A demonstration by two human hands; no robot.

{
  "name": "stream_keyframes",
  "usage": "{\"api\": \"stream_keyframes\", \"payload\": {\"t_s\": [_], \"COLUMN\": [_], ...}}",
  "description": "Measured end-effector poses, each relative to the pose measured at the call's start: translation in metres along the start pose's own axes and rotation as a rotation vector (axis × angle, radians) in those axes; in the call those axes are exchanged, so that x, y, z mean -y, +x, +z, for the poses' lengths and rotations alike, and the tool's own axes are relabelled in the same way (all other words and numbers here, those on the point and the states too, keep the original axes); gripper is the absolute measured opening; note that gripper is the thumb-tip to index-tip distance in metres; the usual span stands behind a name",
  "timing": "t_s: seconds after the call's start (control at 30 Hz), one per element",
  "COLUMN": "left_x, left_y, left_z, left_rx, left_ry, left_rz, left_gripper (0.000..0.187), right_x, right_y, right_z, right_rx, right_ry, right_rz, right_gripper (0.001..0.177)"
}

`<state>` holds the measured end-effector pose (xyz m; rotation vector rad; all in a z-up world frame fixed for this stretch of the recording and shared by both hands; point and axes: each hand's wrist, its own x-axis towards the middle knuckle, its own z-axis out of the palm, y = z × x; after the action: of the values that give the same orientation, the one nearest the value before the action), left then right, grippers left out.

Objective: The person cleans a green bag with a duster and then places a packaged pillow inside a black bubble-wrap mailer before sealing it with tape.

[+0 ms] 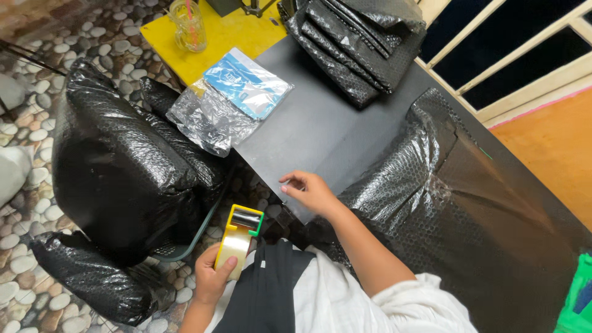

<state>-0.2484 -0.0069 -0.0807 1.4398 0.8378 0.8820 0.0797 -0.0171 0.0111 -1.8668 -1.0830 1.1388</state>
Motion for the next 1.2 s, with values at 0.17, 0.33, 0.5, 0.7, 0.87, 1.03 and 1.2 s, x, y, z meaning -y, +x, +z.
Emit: {"api": "stream_keyframes", "payload": {"t_s": [0.17,0.33,0.5,0.7,0.87,1.03,1.2], "left_x": [-0.025,-0.033,-0.03,-0.038,-0.03,-0.022,-0.01], "left_y": [0.006,0.009,0.009,0.01,0.008,0.006,0.001], "left_z": [0.013,0.027,0.031,0.034,0.038,0.047,0.069], "left_rx": [0.026,-0.047,-0.063,-0.065,-0.047,-0.03,0.048], "left_ry": [0.048,0.191,0.344,0.336,0.375,0.478,0.349], "left_rz": [0.062,0.181,0.255,0.264,0.267,0.227,-0.05], "left_gripper": [0.03,0.043,0.052,0.052,0.059,0.058,0.044], "right_x": [0.075,0.079,0.077,0.068,0.047,0.043,0.036], "right_y": [-0.059,-0.071,-0.071,-0.066,-0.048,-0.062,-0.076], "right_z": [-0.001,0.01,0.013,0.021,0.025,0.027,0.028], "right_rx": [0.147,0.171,0.105,0.016,0.006,0.054,-0.128], "right_ry": [-0.155,-0.28,-0.293,-0.249,-0.206,-0.411,-0.524], "right_rz": [-0.282,-0.35,-0.342,-0.334,-0.284,-0.36,-0.67], "right_gripper": [0.036,0.041,0.04,0.019,0.007,0.004,0.016]}}
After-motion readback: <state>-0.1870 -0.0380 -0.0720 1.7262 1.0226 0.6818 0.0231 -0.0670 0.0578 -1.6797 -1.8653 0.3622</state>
